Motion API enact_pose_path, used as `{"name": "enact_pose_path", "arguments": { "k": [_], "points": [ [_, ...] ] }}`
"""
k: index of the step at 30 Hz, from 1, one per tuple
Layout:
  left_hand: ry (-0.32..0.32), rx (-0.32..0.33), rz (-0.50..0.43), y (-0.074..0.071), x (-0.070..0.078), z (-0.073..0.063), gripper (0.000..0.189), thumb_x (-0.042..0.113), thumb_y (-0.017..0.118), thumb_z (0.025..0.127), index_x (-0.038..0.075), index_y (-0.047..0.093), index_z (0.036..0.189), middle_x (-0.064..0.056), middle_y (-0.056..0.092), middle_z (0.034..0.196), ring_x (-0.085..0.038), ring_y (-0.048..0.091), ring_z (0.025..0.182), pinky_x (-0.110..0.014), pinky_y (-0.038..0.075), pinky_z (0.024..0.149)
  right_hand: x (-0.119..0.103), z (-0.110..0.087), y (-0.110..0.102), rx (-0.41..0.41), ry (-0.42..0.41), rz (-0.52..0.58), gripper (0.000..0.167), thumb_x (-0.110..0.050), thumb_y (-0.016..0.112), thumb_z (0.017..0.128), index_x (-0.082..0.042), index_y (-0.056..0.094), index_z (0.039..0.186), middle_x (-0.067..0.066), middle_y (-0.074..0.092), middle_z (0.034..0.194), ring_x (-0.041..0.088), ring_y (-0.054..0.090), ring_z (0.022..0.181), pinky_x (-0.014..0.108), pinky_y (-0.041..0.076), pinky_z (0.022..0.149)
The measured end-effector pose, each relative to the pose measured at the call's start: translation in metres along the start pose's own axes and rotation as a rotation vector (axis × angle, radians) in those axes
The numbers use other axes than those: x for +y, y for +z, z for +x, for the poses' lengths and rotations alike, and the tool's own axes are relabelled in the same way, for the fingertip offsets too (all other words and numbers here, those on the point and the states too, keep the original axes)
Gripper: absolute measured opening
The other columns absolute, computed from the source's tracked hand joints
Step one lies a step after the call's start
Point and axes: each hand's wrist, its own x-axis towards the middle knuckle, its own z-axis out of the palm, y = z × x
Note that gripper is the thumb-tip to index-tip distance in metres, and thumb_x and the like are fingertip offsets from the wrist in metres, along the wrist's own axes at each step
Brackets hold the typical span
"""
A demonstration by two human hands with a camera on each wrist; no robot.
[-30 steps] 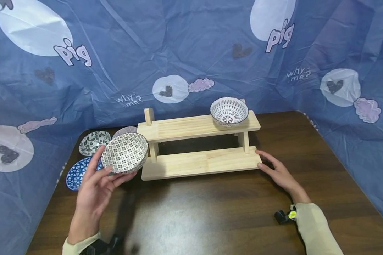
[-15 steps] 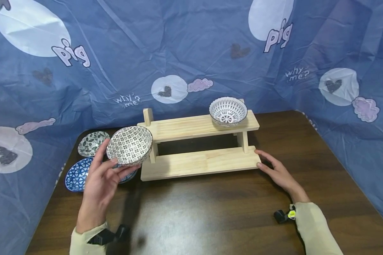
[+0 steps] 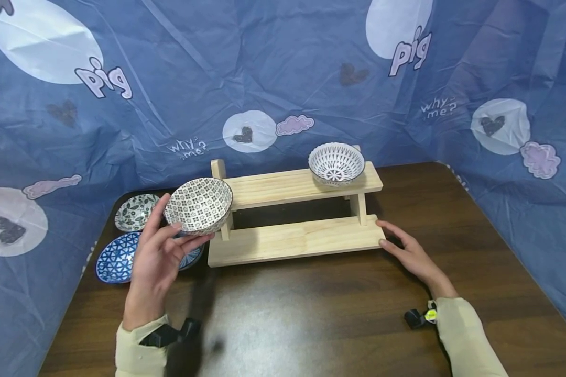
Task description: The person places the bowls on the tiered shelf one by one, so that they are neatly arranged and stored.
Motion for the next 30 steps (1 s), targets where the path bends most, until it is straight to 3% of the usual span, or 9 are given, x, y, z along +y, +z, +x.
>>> {"name": "enact_pose_path", "arguments": {
  "k": [10, 17, 30],
  "points": [
    [-0.013, 0.012, 0.001, 0.013, -0.002, 0.011, 0.063, -0.006, 0.034, 0.101, 0.023, 0.023, 0.156, -0.01, 0.024, 0.152, -0.024, 0.073, 0.099, -0.042, 0.064, 0.084, 0.0, 0.001, 0.001, 0.002, -0.005, 0.002, 0.055, -0.027, 0.056, 0.103, -0.009, 0.04, 0.152, 0.021, 0.036, 0.16, 0.041, 0.034, 0.144, 0.063, 0.027, 0.116],
    [-0.03, 0.023, 0.01, 0.019, -0.003, 0.016, 0.066, -0.005, 0.033, 0.101, 0.022, 0.016, 0.16, -0.016, 0.003, 0.164, -0.021, 0.074, 0.098, -0.04, 0.064, 0.084, 0.001, 0.002, 0.001, 0.001, -0.007, 0.014, 0.054, -0.026, 0.057, 0.102, -0.009, 0.041, 0.152, 0.021, 0.036, 0.16, 0.041, 0.032, 0.145, 0.064, 0.025, 0.118],
    [-0.042, 0.05, -0.006, 0.031, -0.01, 0.027, 0.068, -0.006, 0.032, 0.1, 0.021, 0.016, 0.16, -0.018, 0.01, 0.163, -0.021, 0.075, 0.091, -0.041, 0.064, 0.081, 0.0, 0.0, 0.001, 0.004, -0.003, 0.013, 0.055, -0.026, 0.057, 0.102, -0.008, 0.04, 0.152, 0.021, 0.034, 0.161, 0.043, 0.029, 0.147, 0.069, 0.02, 0.119]
  ]
}}
